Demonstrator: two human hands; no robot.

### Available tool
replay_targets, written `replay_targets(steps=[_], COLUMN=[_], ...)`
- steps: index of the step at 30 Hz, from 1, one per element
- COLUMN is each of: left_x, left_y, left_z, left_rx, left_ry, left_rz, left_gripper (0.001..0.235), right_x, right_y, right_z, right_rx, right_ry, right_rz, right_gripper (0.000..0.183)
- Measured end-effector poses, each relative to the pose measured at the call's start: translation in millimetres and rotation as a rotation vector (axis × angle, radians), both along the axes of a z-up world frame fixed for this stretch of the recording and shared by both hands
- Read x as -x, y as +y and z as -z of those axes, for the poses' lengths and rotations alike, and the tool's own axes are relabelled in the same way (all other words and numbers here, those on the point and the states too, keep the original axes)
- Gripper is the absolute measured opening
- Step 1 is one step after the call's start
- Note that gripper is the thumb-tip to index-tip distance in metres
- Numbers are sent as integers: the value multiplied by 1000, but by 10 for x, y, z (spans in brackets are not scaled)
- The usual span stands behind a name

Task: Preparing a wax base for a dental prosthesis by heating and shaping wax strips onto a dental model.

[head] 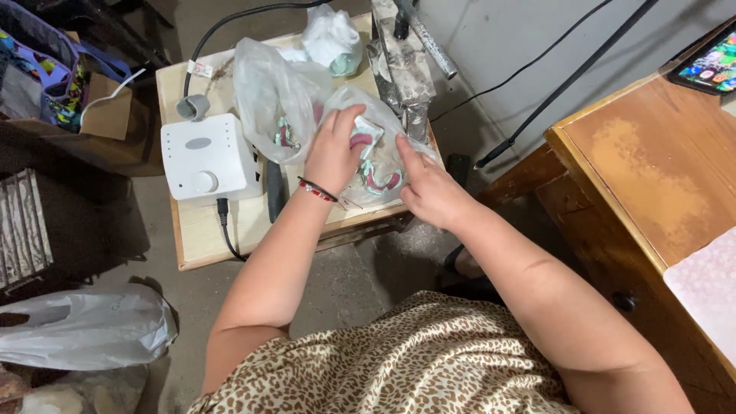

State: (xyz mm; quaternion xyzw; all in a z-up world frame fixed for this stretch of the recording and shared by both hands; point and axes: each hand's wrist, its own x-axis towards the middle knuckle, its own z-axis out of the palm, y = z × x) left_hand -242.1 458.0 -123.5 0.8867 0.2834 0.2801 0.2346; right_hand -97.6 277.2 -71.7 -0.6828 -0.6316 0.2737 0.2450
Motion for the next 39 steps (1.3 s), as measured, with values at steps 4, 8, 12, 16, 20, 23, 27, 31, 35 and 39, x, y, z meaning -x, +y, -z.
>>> replay_targets(steps=[4,8,12,16,20,23,27,31,35,39], left_x=[122,95,32,-63,-24,47,-77,-581,-1278,-1840], left_y=[-78,6,39,-45,-115,-352,-771,-1359,-2077,-2880], left_z=[-174,-126,-33,51,5,-319,-626,-741,-795,-984], left_rx=[87,424,447,397,449,389,158,602,921,1056], left_ry=[-128,47,247,284,223,96,-328,-490,-467,-338], left_rz=[-29,-186,-251,-290,-272,-250,-21,338,650,890], left_gripper=[53,33,32,33,29,28,39,56,50,53], right_x=[-17,-20,-11,16,-13,-51,-142,-244,-445,-575], right_y=[-9,-94,-218,-300,-381,-537,-927,-1676,-2662,-3671], right_z=[-15,37,89,144,321,250,-44,-422,-508,-498], right_rx=[-4,-87,-140,-144,-198,-238,-375,-543,-636,-699], right_ry=[46,-56,-238,-360,-352,-316,-318,-338,-344,-410], right_rz=[21,-25,-33,20,34,38,71,193,462,722], right_gripper=[87,85,85,90,94,95,87,75,67,57])
